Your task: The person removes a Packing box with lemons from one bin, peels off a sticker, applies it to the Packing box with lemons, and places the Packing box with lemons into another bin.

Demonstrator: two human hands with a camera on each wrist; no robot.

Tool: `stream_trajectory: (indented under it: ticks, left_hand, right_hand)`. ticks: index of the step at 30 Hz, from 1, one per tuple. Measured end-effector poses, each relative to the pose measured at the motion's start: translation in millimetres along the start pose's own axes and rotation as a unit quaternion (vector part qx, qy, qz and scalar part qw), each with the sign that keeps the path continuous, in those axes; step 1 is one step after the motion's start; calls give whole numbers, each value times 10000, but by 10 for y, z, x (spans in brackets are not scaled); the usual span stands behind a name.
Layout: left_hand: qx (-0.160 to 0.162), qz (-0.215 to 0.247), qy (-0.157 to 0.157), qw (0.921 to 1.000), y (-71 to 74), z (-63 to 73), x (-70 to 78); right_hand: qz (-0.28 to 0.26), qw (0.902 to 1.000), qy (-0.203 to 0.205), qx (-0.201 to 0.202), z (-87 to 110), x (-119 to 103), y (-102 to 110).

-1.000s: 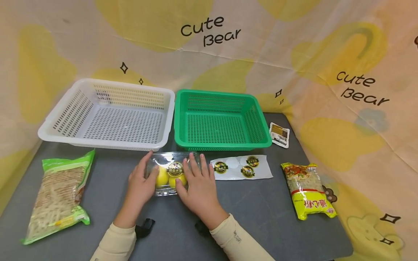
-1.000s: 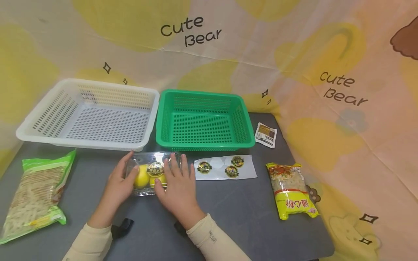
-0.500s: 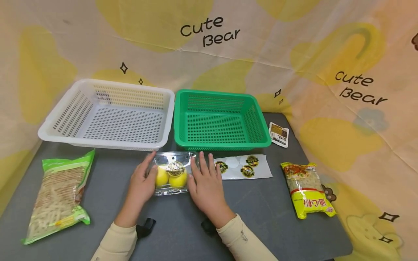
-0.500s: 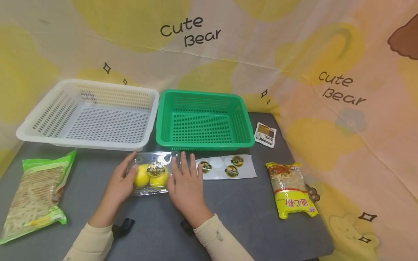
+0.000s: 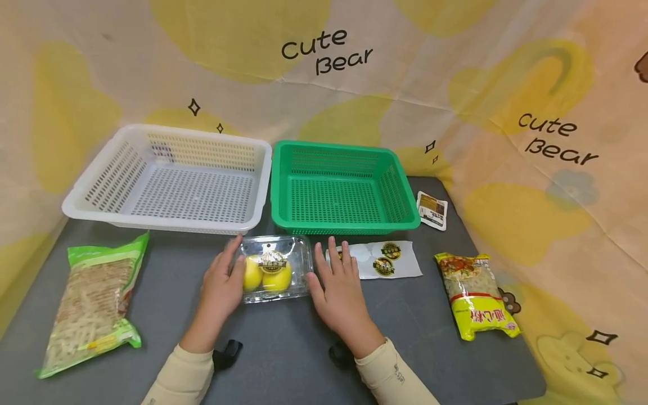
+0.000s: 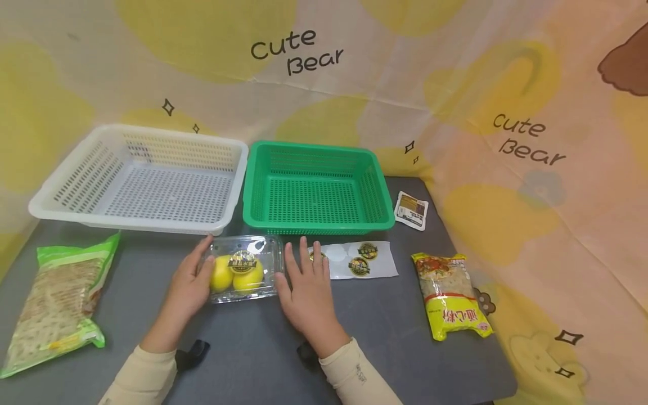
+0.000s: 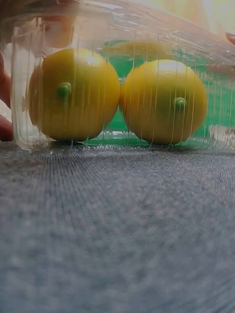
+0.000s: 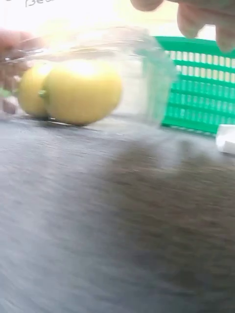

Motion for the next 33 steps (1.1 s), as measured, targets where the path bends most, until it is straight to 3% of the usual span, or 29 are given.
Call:
stream_trajectory:
  ticks: [6,15,23,28,33]
  left_hand:
    - [-87,-237,10,9997,-1,-18,28]
    - [-125,-302,0,9995,7,-24,53]
    - [-99,-298,3,9995,2,-2,45]
    - [-139,-335,21,9993,11,10,37]
    - [-191,-353,36,9992,2,24,33]
  right_hand:
    - [-421,9979,21,498,-47,142,191]
    - [-535,9954,-318,730,-262,449,582]
    - [-523,9893,-926,998,-761,986,983]
    - [-621,9813,-1462,1085,-1089,1343,1007]
    - [-613,9797,-1676,912,-1253,1471,1021]
Point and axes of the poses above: each hand's wrist, its own z-axis away from the middle knuckle, its own y-axis out of the back of the hand, x = y × z, the point moved 5 cm from there along -z, towards the middle knuckle, and after that the axes turned 11 degrees about -y, right-handed, at the moved point
